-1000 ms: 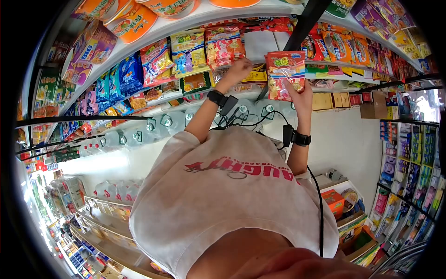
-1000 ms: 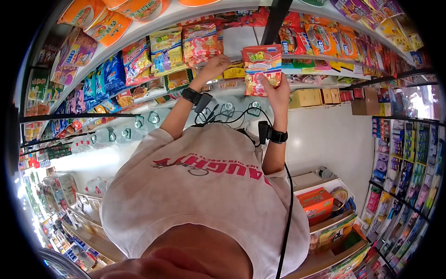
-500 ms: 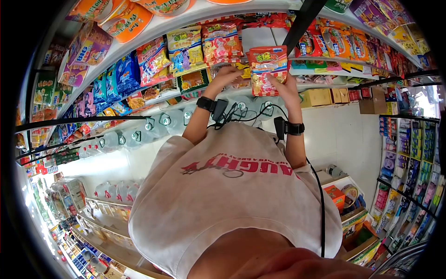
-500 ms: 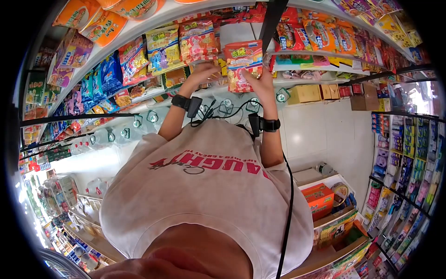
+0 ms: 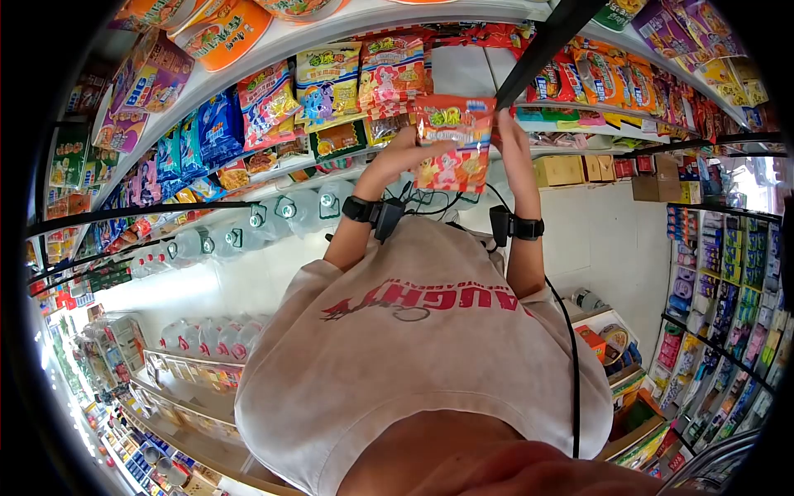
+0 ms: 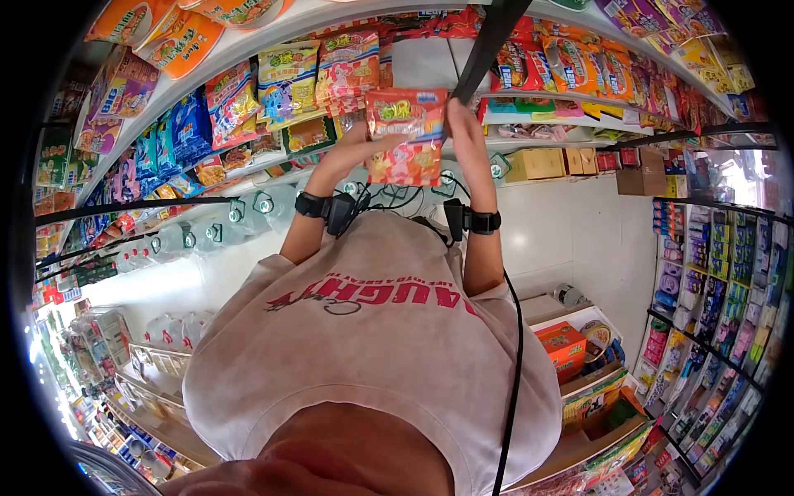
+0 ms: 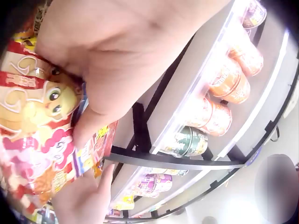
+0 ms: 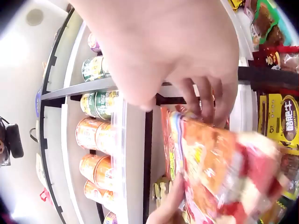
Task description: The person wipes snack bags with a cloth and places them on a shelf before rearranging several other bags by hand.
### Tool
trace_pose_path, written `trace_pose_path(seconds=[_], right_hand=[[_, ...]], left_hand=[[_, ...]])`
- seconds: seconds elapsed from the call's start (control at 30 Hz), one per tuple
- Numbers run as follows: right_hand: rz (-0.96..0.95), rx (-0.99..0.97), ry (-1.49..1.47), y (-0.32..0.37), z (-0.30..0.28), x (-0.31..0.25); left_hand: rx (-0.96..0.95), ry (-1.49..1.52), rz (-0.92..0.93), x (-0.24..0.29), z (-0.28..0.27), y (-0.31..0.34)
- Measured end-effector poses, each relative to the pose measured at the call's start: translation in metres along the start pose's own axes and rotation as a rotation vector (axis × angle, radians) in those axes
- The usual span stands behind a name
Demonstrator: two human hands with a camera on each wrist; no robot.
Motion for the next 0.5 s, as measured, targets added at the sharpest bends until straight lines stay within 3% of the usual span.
trace_pose_path(seconds=[0.1,0.13,0.23,0.5], right_hand=[[0.003,0.021,-0.016,-0.018,0.005,-0.002],[-0.052,-0.06,0.063,-0.036,0.004,0.014],[-0.041,-0.194,-0.063,-0.069,0.035,0.017],[0.235,-0.333,-0.111,-0.16,0.096,0.047]], left_hand=[[-0.017,0.021,0.218,0.003,0.001,0.013],[0.006,0.013,0.164,0.001,-0.002,0.016],[0.117,0.111,0.224,-0.036,-0.017,0.006],[0.188,-0.062,0.149,-0.034,-0.04,0.032]])
Point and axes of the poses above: each hand's wrist, its own y-axis away from the middle knuckle, its own z-axis out of the palm, x = y × z, the point moved 7 cm from there along -y, towards the middle knuckle, and after that the axes turned 1 degree about z, right-handed, at the moved point
